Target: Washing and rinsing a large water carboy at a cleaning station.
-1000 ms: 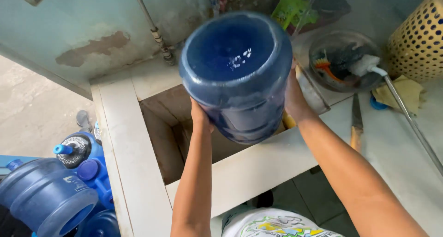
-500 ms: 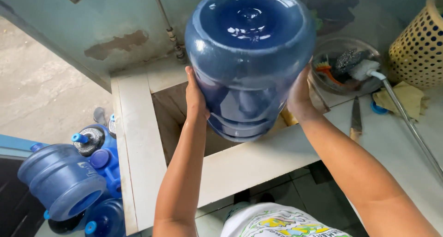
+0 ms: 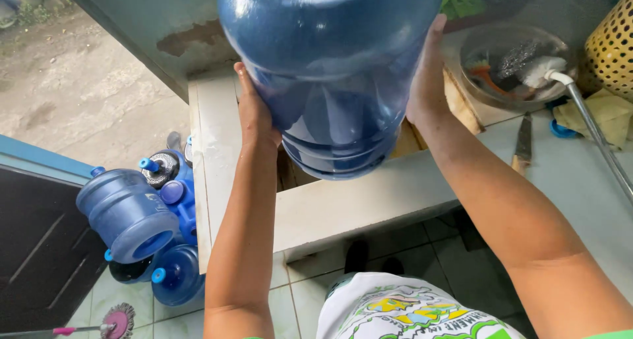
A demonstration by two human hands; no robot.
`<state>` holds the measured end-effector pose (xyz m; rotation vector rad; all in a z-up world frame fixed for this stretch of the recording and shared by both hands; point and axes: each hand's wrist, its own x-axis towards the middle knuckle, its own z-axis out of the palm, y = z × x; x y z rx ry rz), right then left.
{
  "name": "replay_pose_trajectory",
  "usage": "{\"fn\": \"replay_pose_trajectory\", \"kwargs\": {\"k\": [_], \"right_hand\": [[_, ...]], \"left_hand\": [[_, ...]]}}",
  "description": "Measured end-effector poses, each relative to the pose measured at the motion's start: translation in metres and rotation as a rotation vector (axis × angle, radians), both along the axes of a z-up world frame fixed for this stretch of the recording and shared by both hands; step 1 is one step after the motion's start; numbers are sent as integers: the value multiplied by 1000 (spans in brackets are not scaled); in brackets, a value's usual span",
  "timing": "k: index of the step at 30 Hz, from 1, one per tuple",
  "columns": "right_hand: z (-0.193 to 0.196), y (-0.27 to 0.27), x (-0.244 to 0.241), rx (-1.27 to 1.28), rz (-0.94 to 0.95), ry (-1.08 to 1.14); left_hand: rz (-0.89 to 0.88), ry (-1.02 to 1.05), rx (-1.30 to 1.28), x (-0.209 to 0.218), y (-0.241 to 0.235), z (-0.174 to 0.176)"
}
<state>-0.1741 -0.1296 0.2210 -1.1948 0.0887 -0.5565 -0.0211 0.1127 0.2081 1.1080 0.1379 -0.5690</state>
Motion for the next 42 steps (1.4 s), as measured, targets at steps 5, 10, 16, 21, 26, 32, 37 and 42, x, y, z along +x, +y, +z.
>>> {"fn": "replay_pose_trajectory", "kwargs": {"k": [5, 10, 16, 21, 26, 32, 37, 42], "right_hand": [[-5, 14, -10, -19, -207, 148], [-20, 33, -22, -21, -234, -89], [2, 64, -23, -84, -274, -102], [33, 95, -5, -135, -161, -259], [43, 112, -9, -243, -425, -178], [48, 163, -7, -237, -397, -232], [-20, 158, -4, -500, -640, -120], [-5, 186, -5, -113, -522, -116]], "left_hand": [[41, -174, -98, -17, 20, -8], [9, -177, -211, -11, 29, -19], [-60, -191, -259, 9, 46, 6], [-65, -355, -419, 43, 72, 26], [-284, -233, -443, 55, 87, 52], [-237, -276, -307, 61, 99, 45], [-243, -322, -422, 53, 105, 17], [-206, -257, -335, 50, 113, -4]]}}
